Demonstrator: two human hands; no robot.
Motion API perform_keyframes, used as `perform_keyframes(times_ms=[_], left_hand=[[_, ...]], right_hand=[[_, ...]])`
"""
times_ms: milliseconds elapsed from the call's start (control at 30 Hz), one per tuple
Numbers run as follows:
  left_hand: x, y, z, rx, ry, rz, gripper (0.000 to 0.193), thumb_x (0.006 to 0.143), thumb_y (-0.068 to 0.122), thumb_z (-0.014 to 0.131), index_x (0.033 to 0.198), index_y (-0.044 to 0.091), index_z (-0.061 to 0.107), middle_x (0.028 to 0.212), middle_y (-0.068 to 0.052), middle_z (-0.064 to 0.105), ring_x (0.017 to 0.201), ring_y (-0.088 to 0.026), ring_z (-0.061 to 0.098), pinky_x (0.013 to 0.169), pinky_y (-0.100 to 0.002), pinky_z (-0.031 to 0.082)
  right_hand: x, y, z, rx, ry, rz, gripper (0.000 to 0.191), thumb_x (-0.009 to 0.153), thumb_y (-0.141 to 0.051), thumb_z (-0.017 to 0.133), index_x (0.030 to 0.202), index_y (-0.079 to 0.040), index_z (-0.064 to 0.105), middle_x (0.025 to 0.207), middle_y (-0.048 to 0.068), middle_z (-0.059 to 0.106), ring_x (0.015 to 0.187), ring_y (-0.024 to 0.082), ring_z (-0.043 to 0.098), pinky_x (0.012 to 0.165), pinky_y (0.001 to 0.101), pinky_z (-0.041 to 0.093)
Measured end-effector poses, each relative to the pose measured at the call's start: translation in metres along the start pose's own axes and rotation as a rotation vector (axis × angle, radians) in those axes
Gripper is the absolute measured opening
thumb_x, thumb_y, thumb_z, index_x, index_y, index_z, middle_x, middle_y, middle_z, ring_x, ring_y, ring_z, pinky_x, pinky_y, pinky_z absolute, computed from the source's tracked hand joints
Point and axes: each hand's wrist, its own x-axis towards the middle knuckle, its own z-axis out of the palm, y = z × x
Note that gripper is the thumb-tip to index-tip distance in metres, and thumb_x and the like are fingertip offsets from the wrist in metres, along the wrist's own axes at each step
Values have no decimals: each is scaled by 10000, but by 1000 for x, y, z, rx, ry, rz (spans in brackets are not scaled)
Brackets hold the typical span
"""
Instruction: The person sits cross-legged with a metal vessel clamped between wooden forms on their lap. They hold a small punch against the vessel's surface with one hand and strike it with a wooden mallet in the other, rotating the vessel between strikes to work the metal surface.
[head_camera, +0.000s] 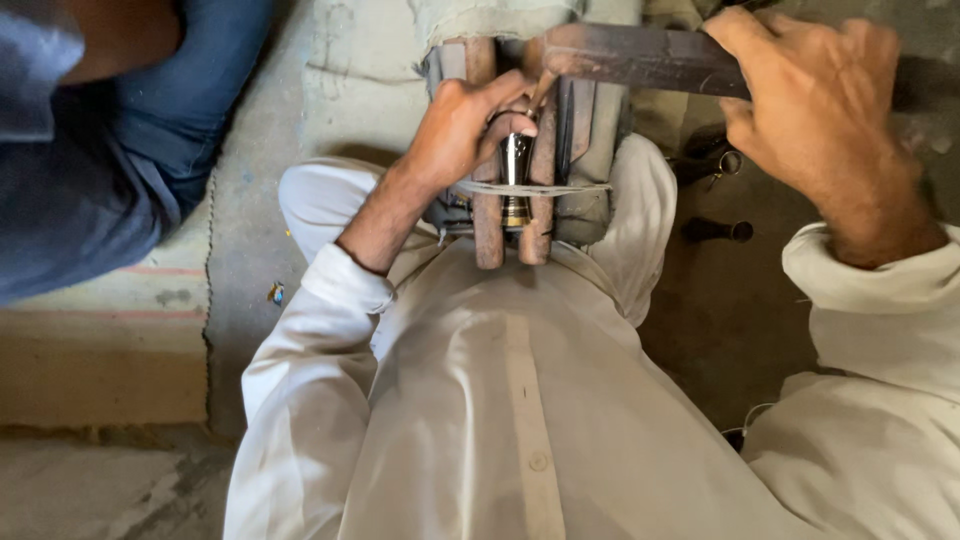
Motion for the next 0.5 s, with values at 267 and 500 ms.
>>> perform_keyframes(times_ms=[267, 500], left_hand=[[3, 2, -8, -17, -16, 130, 277, 937, 64, 776, 1174, 74, 634, 1014, -105, 765, 907, -354, 741, 718, -421, 581], [-7, 0, -9, -19, -53, 56, 350, 909, -50, 758, 1226, 38, 638, 962, -103, 761, 893, -283, 758, 672, -356, 569]], right_hand=[[-10, -6, 13, 297, 54, 81, 366, 925, -96, 837, 1231, -47, 641, 835, 85, 674, 656, 231, 657, 684, 402, 497], [-17, -14, 22, 381, 180, 93, 349, 925, -56, 801, 1202, -41, 588, 925, 87, 692, 682, 208, 653, 643, 352, 507]])
